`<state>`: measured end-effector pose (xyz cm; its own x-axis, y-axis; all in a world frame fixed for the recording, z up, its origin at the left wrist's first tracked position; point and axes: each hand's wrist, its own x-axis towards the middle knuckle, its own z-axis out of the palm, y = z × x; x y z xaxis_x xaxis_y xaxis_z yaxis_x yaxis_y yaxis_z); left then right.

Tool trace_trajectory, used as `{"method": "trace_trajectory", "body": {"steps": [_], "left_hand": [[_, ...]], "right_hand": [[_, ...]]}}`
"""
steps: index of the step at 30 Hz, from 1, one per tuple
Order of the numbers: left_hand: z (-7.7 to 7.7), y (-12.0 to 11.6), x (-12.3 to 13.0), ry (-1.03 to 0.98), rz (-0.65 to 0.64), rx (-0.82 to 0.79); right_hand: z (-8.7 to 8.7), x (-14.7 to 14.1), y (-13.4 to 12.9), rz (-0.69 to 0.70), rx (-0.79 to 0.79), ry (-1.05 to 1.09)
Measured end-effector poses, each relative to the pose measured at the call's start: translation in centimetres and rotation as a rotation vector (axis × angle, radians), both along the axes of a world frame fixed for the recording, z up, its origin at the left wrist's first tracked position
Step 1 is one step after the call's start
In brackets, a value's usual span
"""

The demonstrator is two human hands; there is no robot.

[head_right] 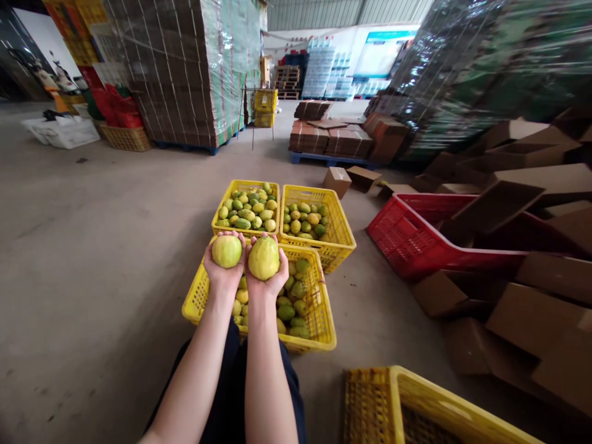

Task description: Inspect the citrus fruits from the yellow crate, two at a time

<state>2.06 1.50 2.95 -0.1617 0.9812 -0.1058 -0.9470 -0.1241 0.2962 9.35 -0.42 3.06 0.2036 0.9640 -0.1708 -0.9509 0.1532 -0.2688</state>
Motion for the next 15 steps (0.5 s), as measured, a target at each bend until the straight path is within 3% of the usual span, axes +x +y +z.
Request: {"method": "trace_trajectory", "body": {"steps": [9,15], "left_hand": [[-1.0,0.3,-0.6,0.072,-0.007,-0.033],[-1.3,0.6,-0.6,0.131,-0.11,-0.217]], "right_hand": [[-0.6,-0.2,0.2,0.008,0.016,-0.035],[-1.9,0.9,0.6,0.016,-0.034,-0.045]]}}
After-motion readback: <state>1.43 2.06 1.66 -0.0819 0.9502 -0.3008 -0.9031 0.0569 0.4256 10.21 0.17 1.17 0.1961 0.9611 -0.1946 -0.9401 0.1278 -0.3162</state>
